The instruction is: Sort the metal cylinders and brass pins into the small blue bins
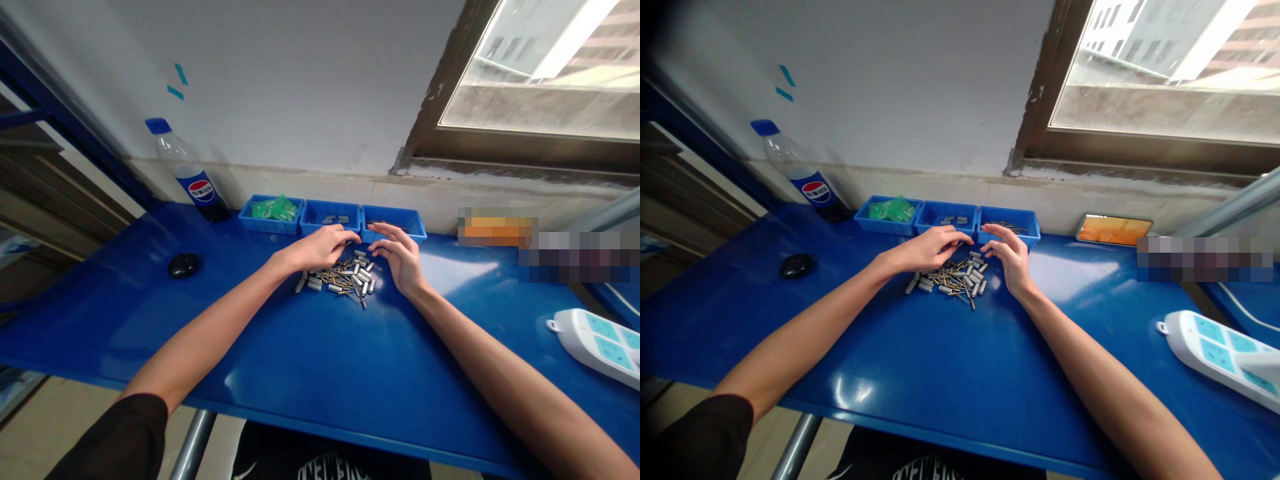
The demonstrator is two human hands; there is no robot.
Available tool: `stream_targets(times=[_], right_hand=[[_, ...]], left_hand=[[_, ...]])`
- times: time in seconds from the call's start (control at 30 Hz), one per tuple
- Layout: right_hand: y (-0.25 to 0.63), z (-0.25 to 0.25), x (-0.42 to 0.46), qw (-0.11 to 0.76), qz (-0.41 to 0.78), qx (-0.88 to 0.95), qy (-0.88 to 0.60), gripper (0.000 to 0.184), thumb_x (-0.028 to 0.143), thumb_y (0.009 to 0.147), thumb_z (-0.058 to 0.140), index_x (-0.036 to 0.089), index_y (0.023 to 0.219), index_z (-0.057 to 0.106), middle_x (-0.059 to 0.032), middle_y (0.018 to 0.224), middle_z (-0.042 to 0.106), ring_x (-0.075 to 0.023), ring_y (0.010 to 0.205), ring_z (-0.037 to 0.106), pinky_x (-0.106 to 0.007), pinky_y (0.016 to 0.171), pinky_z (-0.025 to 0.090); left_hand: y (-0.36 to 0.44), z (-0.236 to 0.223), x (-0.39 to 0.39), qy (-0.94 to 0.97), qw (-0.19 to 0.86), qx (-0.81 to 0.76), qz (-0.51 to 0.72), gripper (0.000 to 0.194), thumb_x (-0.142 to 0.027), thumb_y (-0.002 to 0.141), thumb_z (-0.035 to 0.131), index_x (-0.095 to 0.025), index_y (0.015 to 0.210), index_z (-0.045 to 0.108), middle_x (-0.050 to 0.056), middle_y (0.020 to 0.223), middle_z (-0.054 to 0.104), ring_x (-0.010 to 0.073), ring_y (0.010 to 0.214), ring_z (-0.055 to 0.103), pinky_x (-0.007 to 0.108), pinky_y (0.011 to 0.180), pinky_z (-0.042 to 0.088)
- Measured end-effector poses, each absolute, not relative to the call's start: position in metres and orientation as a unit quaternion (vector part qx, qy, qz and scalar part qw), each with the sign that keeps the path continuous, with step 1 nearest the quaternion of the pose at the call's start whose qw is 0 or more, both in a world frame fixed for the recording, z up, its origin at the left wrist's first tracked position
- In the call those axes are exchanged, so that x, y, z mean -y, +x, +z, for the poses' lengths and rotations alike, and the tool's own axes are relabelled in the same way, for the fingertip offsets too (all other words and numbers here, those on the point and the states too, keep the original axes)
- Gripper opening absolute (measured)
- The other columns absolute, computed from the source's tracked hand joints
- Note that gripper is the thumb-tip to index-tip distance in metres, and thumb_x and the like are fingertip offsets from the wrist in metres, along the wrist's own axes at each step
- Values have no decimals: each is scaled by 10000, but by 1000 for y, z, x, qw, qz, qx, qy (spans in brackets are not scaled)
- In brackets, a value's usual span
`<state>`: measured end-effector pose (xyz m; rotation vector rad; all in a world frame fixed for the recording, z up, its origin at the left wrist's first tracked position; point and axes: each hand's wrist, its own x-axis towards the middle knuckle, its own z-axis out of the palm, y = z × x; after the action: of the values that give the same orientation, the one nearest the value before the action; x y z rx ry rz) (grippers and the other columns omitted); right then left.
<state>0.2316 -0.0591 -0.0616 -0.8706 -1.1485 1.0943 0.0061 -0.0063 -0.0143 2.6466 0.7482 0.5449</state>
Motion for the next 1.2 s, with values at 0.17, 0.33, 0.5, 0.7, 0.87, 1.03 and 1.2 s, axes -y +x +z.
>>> stream_targets(times=[0.17, 0.33, 0.5, 0.7, 0.87, 1.03, 1.2], right_hand=[[231, -63, 59, 609, 469, 510, -387, 277, 284, 839, 680, 261, 1100, 772, -53, 1162, 774, -179, 783, 679, -330, 704, 530], [230, -67, 58, 554, 463, 569, -393, 223, 369, 892, 720, 249, 1067, 786, -31, 882, 794, -180, 711, 669, -335, 710, 523], [231, -66, 59, 547, 488, 567, -376, 215, 366, 863, 787, 262, 1050, 810, -26, 888, 807, -177, 721, 694, -337, 731, 534], [231, -66, 58, 547, 489, 556, -390, 218, 381, 819, 829, 243, 989, 838, -39, 876, 811, -181, 719, 704, -338, 717, 547], [232, -69, 57, 598, 434, 539, -404, 143, 337, 827, 795, 232, 913, 836, -40, 836, 798, -172, 685, 685, -324, 672, 533], [235, -72, 54, 691, 334, 450, -457, 234, 270, 826, 676, 223, 1002, 823, -63, 990, 816, -158, 644, 674, -295, 580, 496], [233, -69, 56, 681, 349, 451, -460, 380, 273, 801, 667, 226, 1162, 776, -98, 1190, 793, -162, 671, 698, -298, 583, 508]], left_hand=[[7, -13, 8, 897, 233, -281, 250, 204, -83, 867, 637, -148, 992, 785, 67, 931, 789, 170, 828, 722, 286, 789, 549], [10, -15, 8, 829, 335, -304, 327, 100, -170, 825, 741, -144, 907, 792, 63, 874, 814, 178, 803, 770, 284, 768, 597], [12, -21, 9, 802, 381, -313, 338, 107, -208, 803, 778, -142, 887, 770, 76, 849, 814, 199, 794, 788, 304, 758, 624], [14, -22, 12, 803, 397, -318, 311, 184, -184, 821, 756, -145, 1000, 740, 76, 865, 817, 210, 835, 799, 297, 773, 619], [8, -10, 11, 871, 247, -353, 238, 232, -189, 817, 777, -154, 1044, 739, 86, 974, 810, 231, 937, 776, 325, 844, 593], [-4, 5, 12, 896, 68, -431, 83, 267, -270, 836, 767, -185, 1089, 779, 119, 1063, 793, 315, 1009, 748, 397, 846, 572], [-3, 2, 13, 898, 71, -432, 34, 228, -192, 855, 700, -185, 1065, 789, 119, 1078, 791, 297, 998, 747, 366, 830, 565]])
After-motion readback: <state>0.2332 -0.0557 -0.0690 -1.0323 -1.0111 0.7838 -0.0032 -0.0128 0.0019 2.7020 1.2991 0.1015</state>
